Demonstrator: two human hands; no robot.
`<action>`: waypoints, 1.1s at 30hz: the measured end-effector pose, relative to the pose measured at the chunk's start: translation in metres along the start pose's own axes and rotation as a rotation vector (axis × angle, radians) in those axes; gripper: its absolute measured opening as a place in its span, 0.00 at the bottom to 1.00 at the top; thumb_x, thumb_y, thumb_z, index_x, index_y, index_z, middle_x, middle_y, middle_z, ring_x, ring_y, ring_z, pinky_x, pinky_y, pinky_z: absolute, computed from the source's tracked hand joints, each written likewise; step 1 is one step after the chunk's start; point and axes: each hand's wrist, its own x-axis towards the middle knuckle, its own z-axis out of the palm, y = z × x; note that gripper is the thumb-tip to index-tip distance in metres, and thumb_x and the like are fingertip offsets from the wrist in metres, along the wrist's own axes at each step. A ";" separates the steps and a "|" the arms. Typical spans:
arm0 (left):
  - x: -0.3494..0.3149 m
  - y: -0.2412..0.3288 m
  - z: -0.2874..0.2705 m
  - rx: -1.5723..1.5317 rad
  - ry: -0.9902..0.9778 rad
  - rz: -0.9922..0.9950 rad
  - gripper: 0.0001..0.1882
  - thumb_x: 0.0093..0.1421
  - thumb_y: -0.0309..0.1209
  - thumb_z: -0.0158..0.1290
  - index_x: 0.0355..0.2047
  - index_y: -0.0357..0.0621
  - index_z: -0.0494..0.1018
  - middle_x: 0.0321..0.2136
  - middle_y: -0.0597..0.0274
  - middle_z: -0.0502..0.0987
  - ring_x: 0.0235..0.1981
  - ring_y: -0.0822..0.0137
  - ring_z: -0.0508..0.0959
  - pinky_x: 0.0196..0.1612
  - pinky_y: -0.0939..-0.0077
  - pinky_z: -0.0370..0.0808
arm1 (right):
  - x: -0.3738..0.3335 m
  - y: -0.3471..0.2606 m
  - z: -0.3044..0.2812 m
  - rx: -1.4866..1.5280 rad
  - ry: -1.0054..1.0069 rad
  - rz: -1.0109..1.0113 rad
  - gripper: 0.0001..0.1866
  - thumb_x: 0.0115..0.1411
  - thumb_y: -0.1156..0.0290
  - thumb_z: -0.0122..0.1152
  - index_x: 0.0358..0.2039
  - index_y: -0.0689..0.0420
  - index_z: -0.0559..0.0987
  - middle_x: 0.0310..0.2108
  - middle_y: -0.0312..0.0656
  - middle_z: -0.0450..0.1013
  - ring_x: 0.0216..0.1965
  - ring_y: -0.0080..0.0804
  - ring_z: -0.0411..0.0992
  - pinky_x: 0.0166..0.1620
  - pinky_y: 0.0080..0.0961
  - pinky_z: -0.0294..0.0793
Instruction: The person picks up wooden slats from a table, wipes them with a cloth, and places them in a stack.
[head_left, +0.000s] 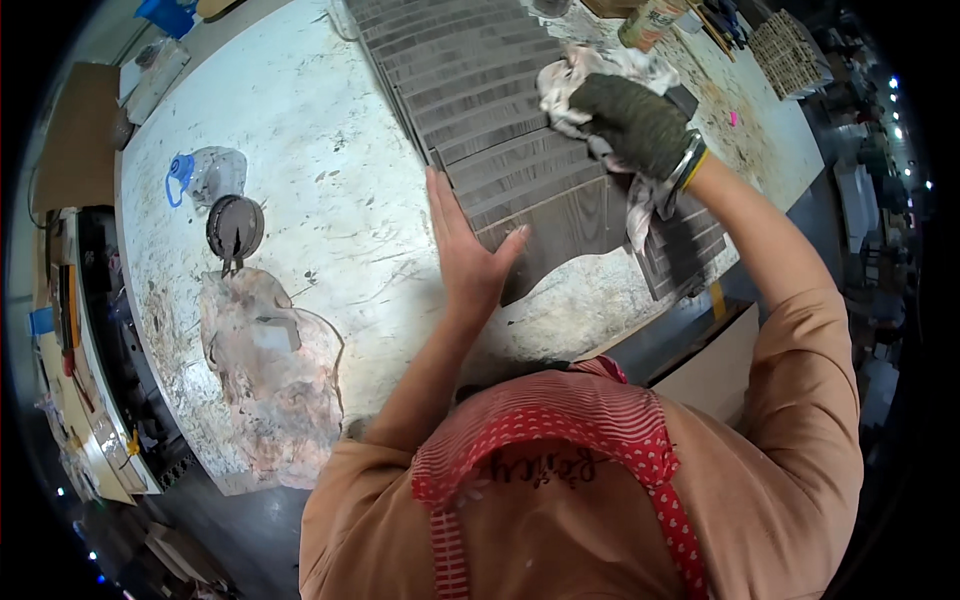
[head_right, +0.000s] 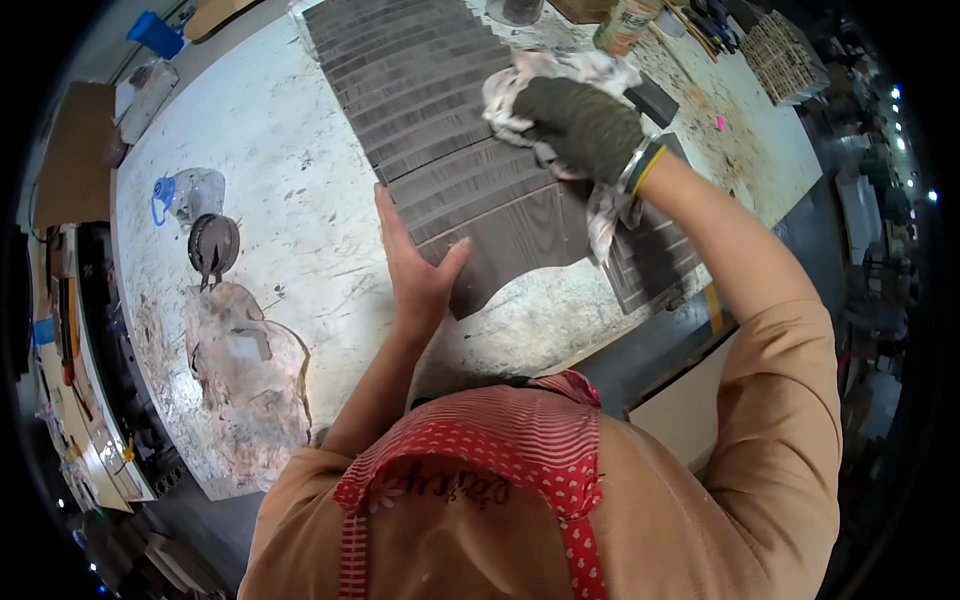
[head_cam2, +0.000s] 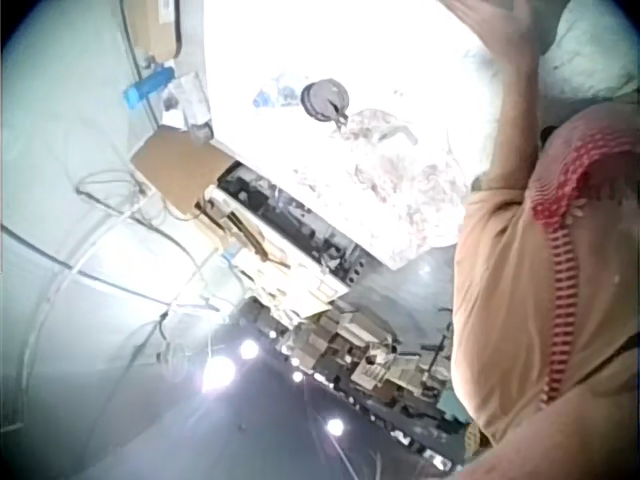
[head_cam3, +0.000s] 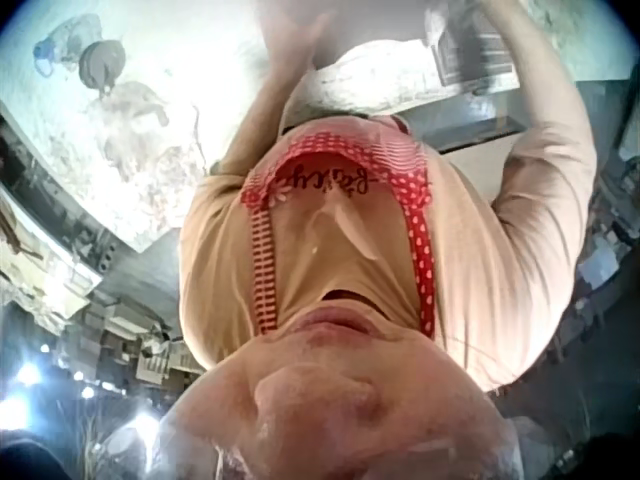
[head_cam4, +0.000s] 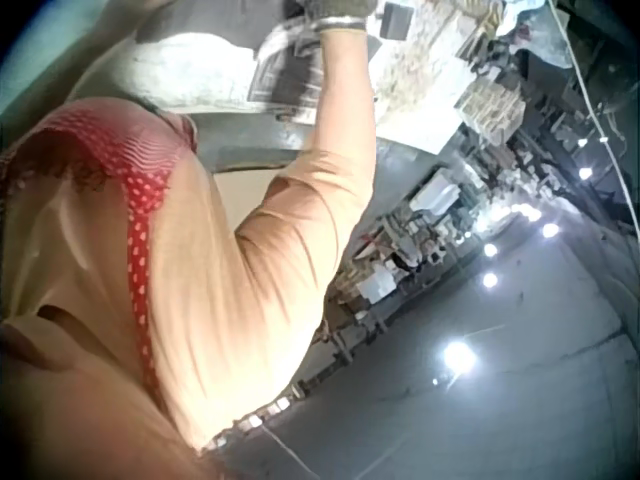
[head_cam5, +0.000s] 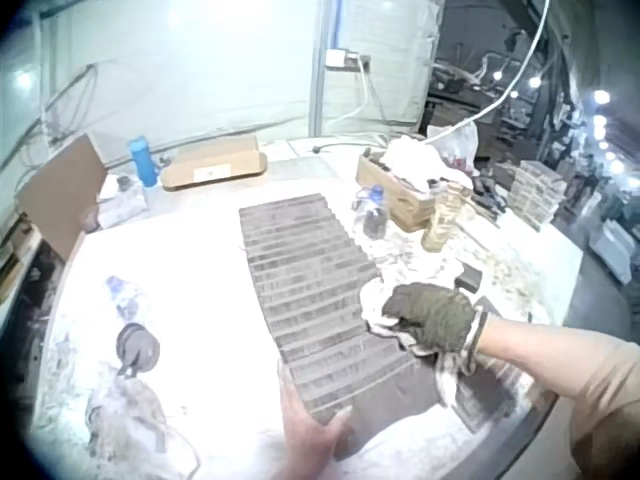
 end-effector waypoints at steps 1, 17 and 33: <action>0.000 0.001 0.000 0.018 -0.001 0.002 0.55 0.47 0.35 0.66 0.65 0.27 0.43 0.67 0.35 0.43 0.68 0.41 0.48 0.68 0.59 0.48 | -0.006 0.017 0.009 -0.057 0.071 0.108 0.21 0.53 0.72 0.62 0.50 0.54 0.77 0.51 0.47 0.71 0.55 0.46 0.67 0.59 0.35 0.66; 0.000 0.005 -0.005 0.199 -0.046 -0.030 0.55 0.46 0.29 0.68 0.66 0.31 0.43 0.68 0.36 0.42 0.69 0.43 0.46 0.69 0.57 0.48 | -0.047 0.073 0.031 0.586 0.384 0.476 0.20 0.54 0.65 0.59 0.48 0.50 0.78 0.50 0.49 0.72 0.45 0.42 0.75 0.48 0.33 0.75; -0.001 -0.003 -0.008 -0.164 -0.018 -0.246 0.55 0.48 0.33 0.64 0.67 0.33 0.40 0.66 0.43 0.46 0.68 0.50 0.49 0.68 0.62 0.47 | -0.011 -0.034 0.021 -0.018 0.215 -0.059 0.23 0.42 0.71 0.69 0.42 0.55 0.77 0.43 0.46 0.73 0.45 0.38 0.74 0.47 0.34 0.74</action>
